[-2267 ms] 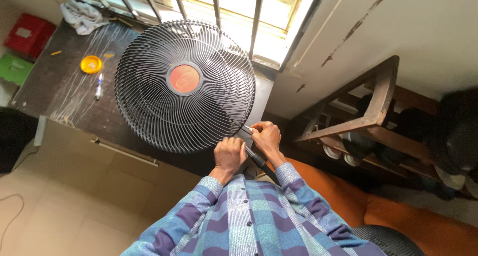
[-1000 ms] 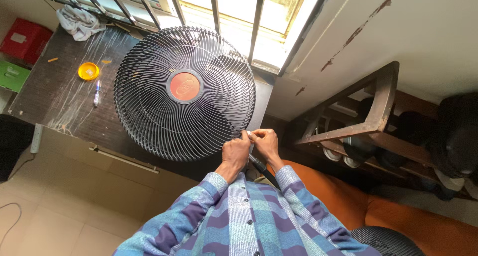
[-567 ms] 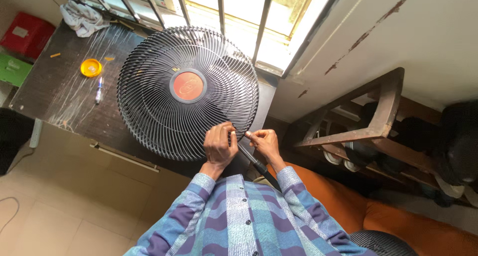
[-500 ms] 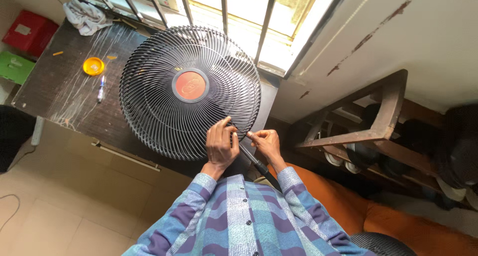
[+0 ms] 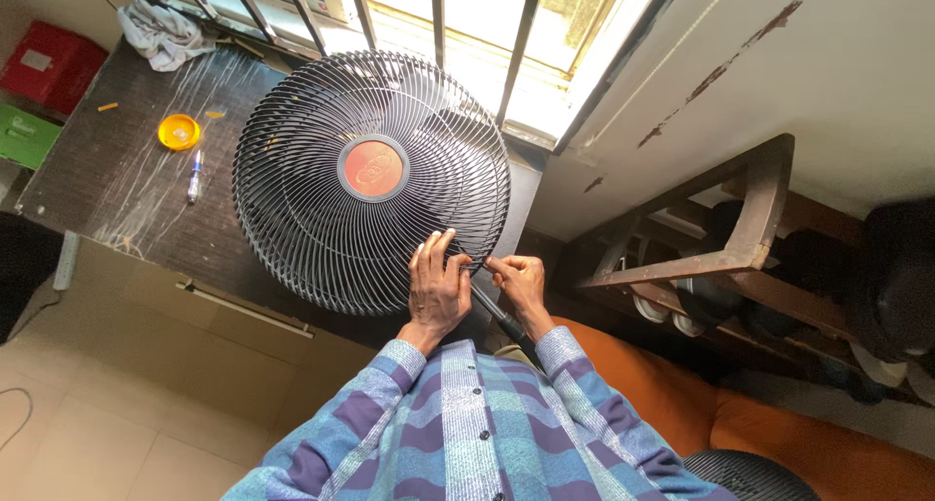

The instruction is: The person removes the front grille of a standing electric fan using a screwdriver, then detaches the fan blade from the motor hub. The removed parts are placed on the table.

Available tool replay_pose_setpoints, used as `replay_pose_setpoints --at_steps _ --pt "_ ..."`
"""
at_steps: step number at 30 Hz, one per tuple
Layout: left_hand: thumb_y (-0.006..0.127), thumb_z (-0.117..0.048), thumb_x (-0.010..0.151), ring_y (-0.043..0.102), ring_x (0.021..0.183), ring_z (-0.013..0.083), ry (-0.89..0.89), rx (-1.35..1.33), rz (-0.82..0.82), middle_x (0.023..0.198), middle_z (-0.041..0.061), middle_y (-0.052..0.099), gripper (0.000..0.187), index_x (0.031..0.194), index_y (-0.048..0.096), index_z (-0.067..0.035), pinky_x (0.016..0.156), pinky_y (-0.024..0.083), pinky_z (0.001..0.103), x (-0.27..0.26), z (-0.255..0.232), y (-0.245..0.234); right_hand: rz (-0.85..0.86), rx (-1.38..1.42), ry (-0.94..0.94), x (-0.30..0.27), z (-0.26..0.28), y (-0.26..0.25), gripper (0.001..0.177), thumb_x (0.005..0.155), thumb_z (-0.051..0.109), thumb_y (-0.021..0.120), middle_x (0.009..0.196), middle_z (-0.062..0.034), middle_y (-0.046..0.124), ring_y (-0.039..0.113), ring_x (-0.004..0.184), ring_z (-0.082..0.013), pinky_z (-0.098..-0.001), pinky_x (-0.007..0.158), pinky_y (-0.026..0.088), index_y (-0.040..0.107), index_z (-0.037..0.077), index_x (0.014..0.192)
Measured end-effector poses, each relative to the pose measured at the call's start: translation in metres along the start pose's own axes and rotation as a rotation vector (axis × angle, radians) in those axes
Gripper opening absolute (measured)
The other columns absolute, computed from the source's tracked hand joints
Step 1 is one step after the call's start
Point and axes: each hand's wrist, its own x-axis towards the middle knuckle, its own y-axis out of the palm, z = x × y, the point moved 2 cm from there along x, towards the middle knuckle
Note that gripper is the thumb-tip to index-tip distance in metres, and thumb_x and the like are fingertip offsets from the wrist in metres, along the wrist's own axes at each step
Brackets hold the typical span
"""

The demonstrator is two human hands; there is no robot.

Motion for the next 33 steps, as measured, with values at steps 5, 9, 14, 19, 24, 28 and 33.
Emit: replay_pose_setpoints --at_steps 5,9,14,19,24,28,33 --pt "0.069 -0.016 0.086 0.040 0.143 0.0363 0.005 0.013 0.009 0.150 0.018 0.048 0.025 0.109 0.067 -0.009 0.118 0.029 0.052 0.001 0.001 0.000 0.020 0.060 -0.038 0.005 -0.012 0.000 0.022 0.085 0.017 0.080 0.059 -0.0024 0.066 0.053 0.049 -0.0040 -0.0194 0.045 0.036 0.077 -0.003 0.076" --pt "0.069 -0.017 0.086 0.041 0.142 0.0363 0.011 0.017 0.005 0.150 0.018 0.048 0.024 0.109 0.067 -0.009 0.118 0.029 0.051 0.000 0.002 -0.001 0.022 0.096 -0.052 0.008 -0.020 0.001 0.019 0.085 0.016 0.080 0.059 -0.0028 0.066 0.053 0.049 -0.0040 -0.0189 0.045 0.035 0.078 -0.002 0.078" --pt "0.068 -0.018 0.086 0.041 0.142 0.0360 0.015 0.010 -0.003 0.149 0.018 0.048 0.025 0.109 0.067 -0.009 0.118 0.029 0.051 0.000 0.002 -0.001 0.043 0.123 -0.099 0.011 -0.026 0.001 0.019 0.086 0.014 0.080 0.060 -0.0032 0.066 0.053 0.049 -0.0039 -0.0189 0.046 0.036 0.078 -0.002 0.078" --pt "0.068 -0.018 0.086 0.041 0.142 0.0361 0.024 0.022 -0.006 0.149 0.018 0.048 0.025 0.108 0.067 -0.008 0.118 0.029 0.052 0.000 0.002 0.001 0.076 0.135 -0.117 0.012 -0.029 -0.001 0.019 0.087 0.014 0.080 0.060 -0.0043 0.067 0.051 0.049 -0.0039 -0.0195 0.045 0.035 0.077 -0.002 0.079" --pt "0.069 -0.018 0.085 0.042 0.141 0.0361 0.015 0.019 0.001 0.149 0.018 0.049 0.025 0.108 0.067 -0.008 0.118 0.029 0.051 -0.001 0.002 0.001 0.085 0.072 -0.123 0.011 -0.026 -0.002 0.015 0.088 0.012 0.079 0.061 -0.0044 0.068 0.053 0.049 -0.0036 -0.0187 0.045 0.036 0.078 -0.001 0.083" --pt "0.069 -0.019 0.086 0.042 0.141 0.0355 0.033 0.035 0.003 0.149 0.018 0.049 0.024 0.107 0.066 -0.008 0.118 0.030 0.050 0.000 0.002 0.000 0.077 0.095 -0.020 0.008 -0.022 -0.002 0.012 0.089 0.010 0.074 0.063 -0.0047 0.069 0.050 0.047 -0.0036 -0.0192 0.043 0.033 0.077 -0.002 0.086" --pt "0.070 -0.019 0.086 0.041 0.142 0.0349 0.033 0.035 0.008 0.149 0.018 0.049 0.023 0.106 0.066 -0.008 0.118 0.030 0.050 -0.001 0.002 0.001 0.063 0.078 0.008 0.004 -0.014 -0.003 0.013 0.088 0.007 0.070 0.062 -0.0058 0.069 0.048 0.046 -0.0041 -0.0198 0.042 0.032 0.078 -0.003 0.087"
